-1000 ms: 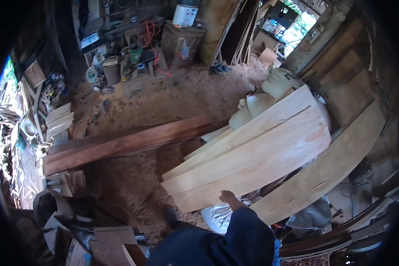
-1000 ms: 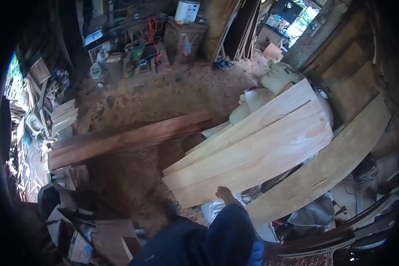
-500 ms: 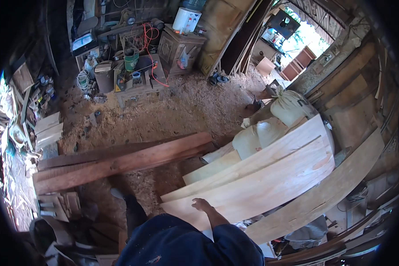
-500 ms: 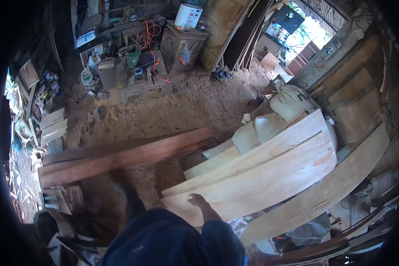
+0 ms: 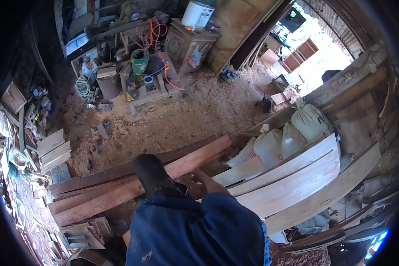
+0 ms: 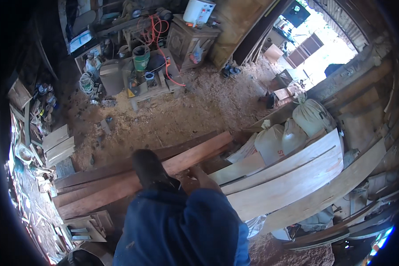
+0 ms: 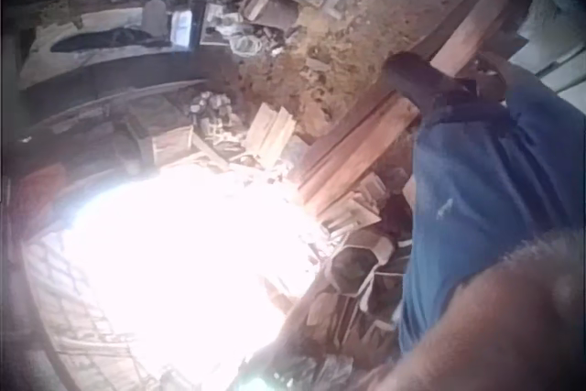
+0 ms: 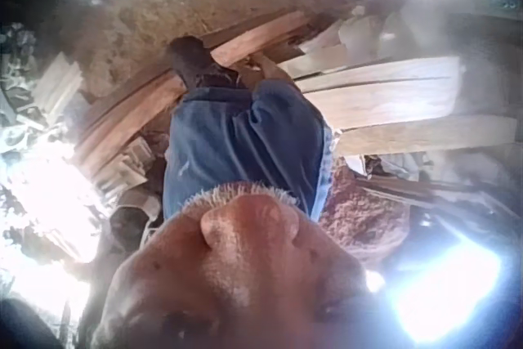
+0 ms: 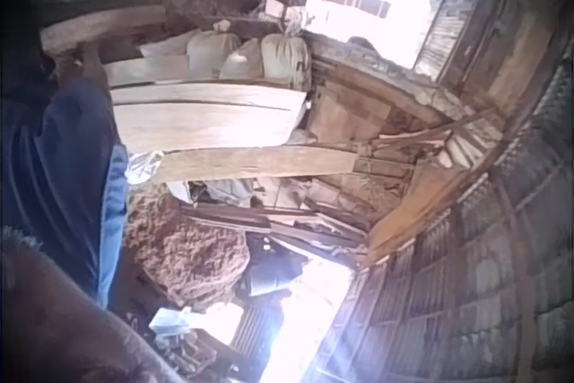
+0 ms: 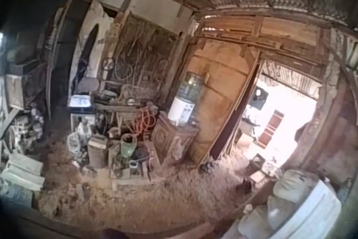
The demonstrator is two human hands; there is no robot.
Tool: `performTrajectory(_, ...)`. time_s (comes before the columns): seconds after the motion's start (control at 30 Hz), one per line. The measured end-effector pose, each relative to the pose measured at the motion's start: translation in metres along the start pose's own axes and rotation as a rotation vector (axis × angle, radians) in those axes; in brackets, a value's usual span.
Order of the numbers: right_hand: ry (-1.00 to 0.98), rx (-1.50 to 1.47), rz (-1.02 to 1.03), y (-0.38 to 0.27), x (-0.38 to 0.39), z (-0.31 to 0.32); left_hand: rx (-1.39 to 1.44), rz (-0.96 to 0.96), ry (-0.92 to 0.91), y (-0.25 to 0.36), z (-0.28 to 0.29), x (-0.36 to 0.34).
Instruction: The person planes a wood board using a jointer, carries it across the workshop, and uses a square and measuring tape to check another wood board on a table saw surface.
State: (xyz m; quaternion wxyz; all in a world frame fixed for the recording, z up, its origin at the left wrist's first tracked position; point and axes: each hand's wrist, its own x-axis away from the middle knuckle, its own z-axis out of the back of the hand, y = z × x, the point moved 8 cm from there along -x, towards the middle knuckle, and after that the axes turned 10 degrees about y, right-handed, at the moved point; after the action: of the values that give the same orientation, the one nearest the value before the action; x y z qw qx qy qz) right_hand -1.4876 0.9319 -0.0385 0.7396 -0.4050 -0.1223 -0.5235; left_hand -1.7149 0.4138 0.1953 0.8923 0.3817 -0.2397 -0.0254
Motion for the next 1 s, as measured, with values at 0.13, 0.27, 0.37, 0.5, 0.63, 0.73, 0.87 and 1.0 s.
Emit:
performTrajectory(0.13,-0.273,-0.381,-0.224,-0.085,-0.108,-0.056,0.074,0.104,0.118,0.012,0.057,-0.006)
performTrajectory(0.27,-0.217,0.381,0.448,-0.246,-0.170,-0.080,0.130,0.225,0.263,0.052,0.109,-0.008)
performTrajectory(0.37,-0.369,0.679,0.580,-0.373,-0.208,-0.128,0.199,0.358,0.401,0.061,0.122,-0.045)
performTrajectory(0.5,-0.462,0.541,0.669,-0.507,-0.298,-0.193,0.277,0.638,0.404,0.047,0.100,-0.106)
performTrajectory(0.63,-0.381,0.736,0.799,-0.640,-0.376,-0.223,0.493,1.018,0.483,0.004,0.054,-0.141)
performTrajectory(0.73,-0.368,0.621,0.914,-0.744,-0.430,-0.234,1.001,1.361,0.538,-0.019,0.025,-0.170)
performTrajectory(0.87,-0.457,0.518,0.776,-0.826,-0.485,-0.256,1.564,1.408,0.623,-0.013,0.028,-0.233)
performTrajectory(1.0,-0.495,0.898,0.712,-0.856,-0.497,-0.284,1.447,1.424,0.679,0.011,0.053,-0.278)
